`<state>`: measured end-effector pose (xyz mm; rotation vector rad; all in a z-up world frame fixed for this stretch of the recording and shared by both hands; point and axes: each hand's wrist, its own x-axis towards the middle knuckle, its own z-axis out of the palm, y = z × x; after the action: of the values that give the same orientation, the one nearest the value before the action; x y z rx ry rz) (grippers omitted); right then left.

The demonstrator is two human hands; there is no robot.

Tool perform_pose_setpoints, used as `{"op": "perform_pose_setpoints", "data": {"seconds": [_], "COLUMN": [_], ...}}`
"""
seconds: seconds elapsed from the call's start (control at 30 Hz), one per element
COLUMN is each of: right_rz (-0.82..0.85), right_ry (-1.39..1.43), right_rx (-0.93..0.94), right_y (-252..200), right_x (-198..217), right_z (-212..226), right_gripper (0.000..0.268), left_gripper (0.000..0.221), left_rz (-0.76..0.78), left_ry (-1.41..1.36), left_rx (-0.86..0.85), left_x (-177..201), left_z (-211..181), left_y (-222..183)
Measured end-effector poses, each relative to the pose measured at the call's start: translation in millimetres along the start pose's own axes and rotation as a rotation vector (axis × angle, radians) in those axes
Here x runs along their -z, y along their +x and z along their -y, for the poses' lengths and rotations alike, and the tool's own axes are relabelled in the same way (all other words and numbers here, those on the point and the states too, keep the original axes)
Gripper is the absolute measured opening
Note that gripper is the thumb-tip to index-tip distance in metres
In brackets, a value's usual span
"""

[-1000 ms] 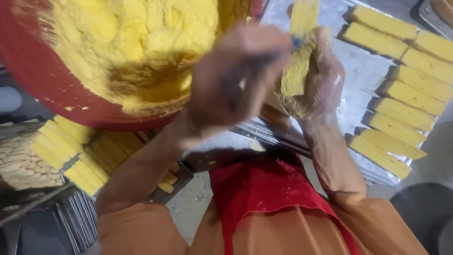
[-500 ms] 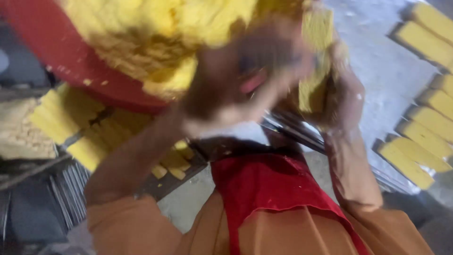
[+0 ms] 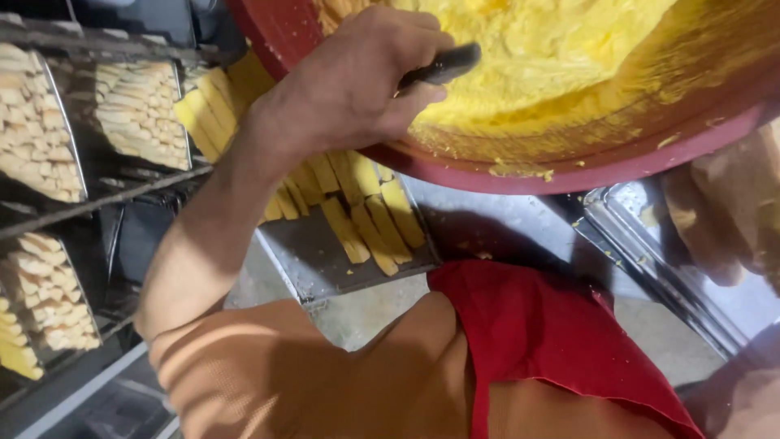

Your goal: The person uses a brush to apply a yellow mixture to slices of bread and places them in rows on a metal tray.

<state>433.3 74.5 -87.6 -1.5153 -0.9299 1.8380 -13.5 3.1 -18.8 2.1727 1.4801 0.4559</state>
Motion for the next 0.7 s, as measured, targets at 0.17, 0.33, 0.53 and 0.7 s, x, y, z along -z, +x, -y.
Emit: {"op": "perform_pose_setpoints", "data": {"seconds": [0.17, 0.33, 0.53, 0.7], "right_rz": [0.089, 0.168, 0.54, 0.455], "right_ry": [0.098, 0.317, 0.674, 0.713], "right_rx": [-0.019, 0.083, 0.129, 0.289], "right_y": [-1, -8, -19, -4], "right_x": [-11, -10, -23, -10], "right_z": [-12, 1, 23, 21], "right_gripper": [0.049, 0.051, 0.06, 0.049], "left_gripper": [0.019, 0.016, 0.008, 0.011], "left_rz": [-0.106, -0.315, -0.515, -0.445], "left_ry": [-0.469, -0.888, -0.855, -0.715], "left_rx": [0.263, 0.264, -0.327, -0.504], "left_x": [23, 27, -25, -64], "left_z": [13, -47, -127, -177], "left_y": [-9, 23, 96, 111]}}
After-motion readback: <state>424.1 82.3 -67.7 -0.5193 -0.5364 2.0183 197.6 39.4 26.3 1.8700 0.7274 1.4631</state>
